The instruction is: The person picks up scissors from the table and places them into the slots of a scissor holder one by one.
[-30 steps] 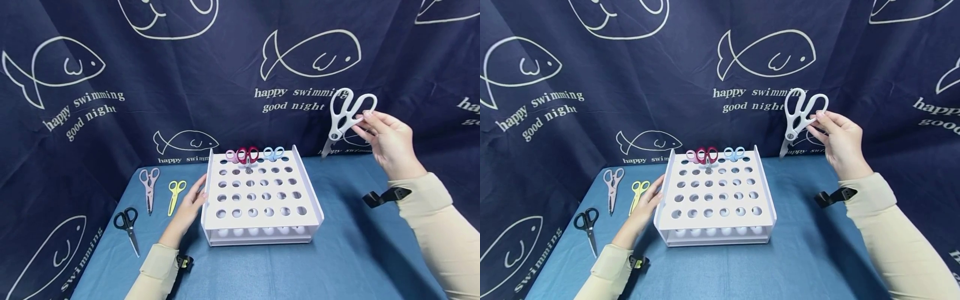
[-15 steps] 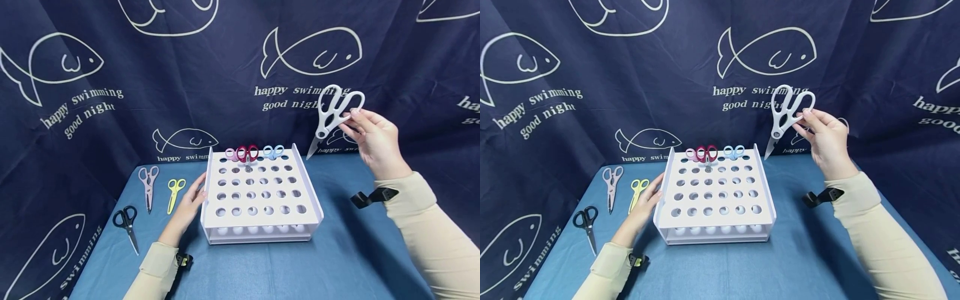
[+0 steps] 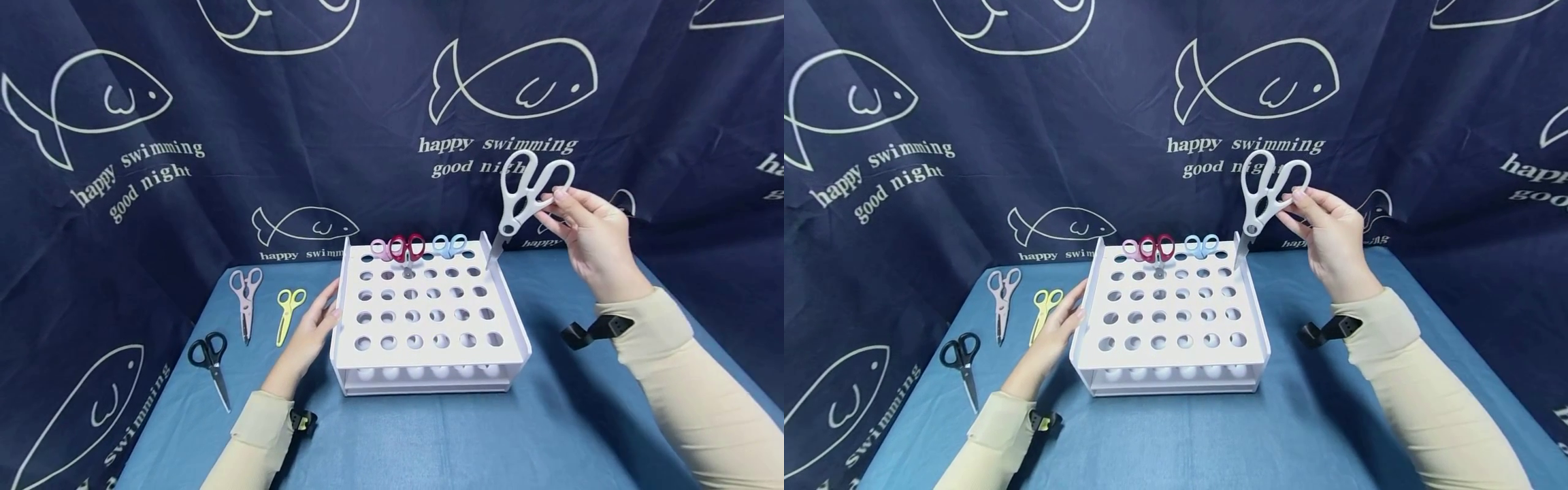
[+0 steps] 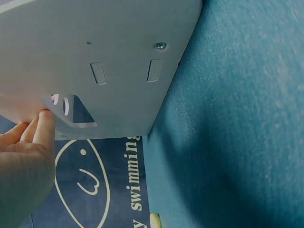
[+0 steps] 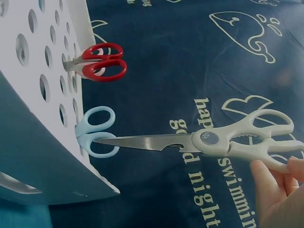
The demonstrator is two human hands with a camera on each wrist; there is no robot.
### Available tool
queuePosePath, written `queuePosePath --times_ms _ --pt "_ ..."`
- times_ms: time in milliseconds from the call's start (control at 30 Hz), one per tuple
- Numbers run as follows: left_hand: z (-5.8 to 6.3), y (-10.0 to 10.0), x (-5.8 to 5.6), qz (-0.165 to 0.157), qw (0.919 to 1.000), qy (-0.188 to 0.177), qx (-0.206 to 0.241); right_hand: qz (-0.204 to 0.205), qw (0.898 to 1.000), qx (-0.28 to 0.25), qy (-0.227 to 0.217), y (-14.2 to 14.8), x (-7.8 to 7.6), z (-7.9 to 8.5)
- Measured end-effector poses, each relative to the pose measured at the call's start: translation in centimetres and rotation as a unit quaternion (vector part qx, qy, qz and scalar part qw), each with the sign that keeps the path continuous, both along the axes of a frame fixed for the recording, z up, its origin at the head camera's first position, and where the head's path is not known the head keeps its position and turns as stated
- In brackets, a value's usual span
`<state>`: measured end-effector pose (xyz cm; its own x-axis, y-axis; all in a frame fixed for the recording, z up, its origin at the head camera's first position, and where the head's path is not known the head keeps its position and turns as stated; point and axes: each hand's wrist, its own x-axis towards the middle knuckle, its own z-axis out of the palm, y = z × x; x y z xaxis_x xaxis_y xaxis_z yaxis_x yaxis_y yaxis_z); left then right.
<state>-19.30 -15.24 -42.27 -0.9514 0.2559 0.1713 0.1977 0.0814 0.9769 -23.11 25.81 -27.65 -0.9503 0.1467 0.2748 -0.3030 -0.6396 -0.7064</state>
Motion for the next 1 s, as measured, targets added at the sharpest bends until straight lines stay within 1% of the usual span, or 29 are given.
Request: queuePosePath --times_ms 100,267,533,800,1000 --pt "0.0 0.0 0.0 -0.006 0.9999 0.009 0.011 -0.003 1.0 0.018 -0.003 -0.3 0.1 -0.3" --pt "0.0 0.0 -0.1 -0.009 0.9996 0.01 0.024 0.0 0.999 0.034 -0.012 -0.6 0.0 -0.9" --pt "-0.1 0.1 -0.1 -0.009 0.9997 0.007 0.023 0.003 0.998 0.05 -0.022 -0.9 0.2 -1.9" --pt "-0.1 0.0 0.0 -0.01 0.9997 0.007 0.023 -0.006 0.995 0.095 -0.024 -1.3 0.5 -2.9" --pt "-0.1 0.0 0.0 -0.009 0.9997 0.008 0.019 -0.011 0.994 0.11 -0.026 -1.5 0.5 -3.4"
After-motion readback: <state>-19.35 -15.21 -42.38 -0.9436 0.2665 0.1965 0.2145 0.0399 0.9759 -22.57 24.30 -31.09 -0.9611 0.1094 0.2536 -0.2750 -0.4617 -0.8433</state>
